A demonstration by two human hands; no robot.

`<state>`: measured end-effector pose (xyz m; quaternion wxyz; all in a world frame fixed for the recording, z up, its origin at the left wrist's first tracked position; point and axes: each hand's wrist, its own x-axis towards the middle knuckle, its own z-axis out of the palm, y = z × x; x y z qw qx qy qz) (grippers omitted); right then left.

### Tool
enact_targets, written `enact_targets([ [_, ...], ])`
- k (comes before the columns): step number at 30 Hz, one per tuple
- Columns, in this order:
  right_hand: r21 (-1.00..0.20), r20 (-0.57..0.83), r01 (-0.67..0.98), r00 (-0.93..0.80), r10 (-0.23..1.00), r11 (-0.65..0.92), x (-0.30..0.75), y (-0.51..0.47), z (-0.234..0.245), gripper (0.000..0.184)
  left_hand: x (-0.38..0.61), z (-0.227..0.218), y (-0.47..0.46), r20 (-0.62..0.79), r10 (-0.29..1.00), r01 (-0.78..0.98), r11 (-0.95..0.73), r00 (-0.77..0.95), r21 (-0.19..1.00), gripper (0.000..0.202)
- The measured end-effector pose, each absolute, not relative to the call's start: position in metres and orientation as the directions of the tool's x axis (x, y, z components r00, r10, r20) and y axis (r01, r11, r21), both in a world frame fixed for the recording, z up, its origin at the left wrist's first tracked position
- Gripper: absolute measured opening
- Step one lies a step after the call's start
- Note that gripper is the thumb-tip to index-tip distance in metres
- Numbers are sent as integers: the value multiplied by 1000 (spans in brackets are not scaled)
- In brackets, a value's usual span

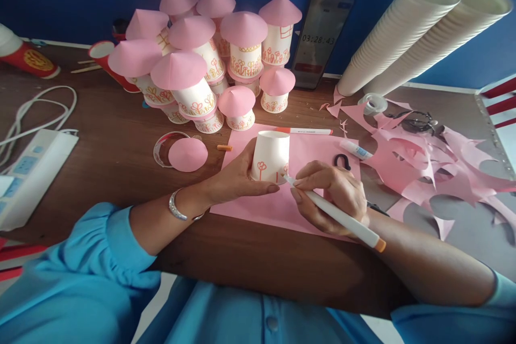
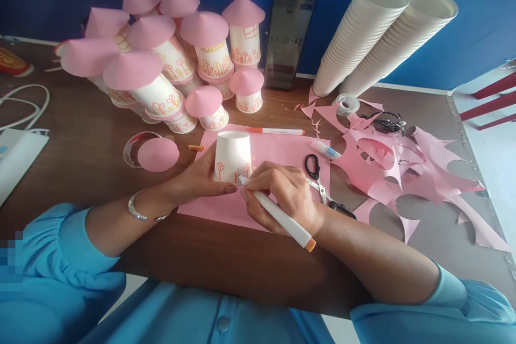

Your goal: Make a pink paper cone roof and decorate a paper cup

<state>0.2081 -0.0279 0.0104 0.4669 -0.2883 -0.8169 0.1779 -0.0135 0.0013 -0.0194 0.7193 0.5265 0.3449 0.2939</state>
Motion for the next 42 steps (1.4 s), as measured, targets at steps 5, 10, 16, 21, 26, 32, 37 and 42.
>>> enact_targets([
  [5,-535,678,291,-413,608,793,207,-25,8,27,-13,-19,1,-175,793,-53,252,584,966,82],
  [10,-515,690,289,-417,591,807,208,-24,7,25,-13,-18,1,-179,776,-44,257,605,965,81],
  [16,-484,700,299,-431,569,822,208,-24,6,21,-12,-18,1,-179,773,-25,245,609,969,79],
  [21,-486,694,302,-437,572,820,208,-25,7,22,-11,-15,1,-187,780,0,233,597,972,80],
  [26,-481,700,310,-428,572,820,208,-25,7,21,-14,-16,2,-211,764,4,264,609,965,80],
  [32,-474,706,307,-427,565,825,209,-25,5,19,-13,-13,1,-234,754,8,290,614,957,75],
  [37,-473,699,318,-433,569,822,209,-24,6,20,-13,-12,2,-230,752,23,275,618,961,73],
  [42,-485,697,302,-433,571,821,209,-24,7,22,-14,-14,3,-214,757,16,260,617,966,77],
])
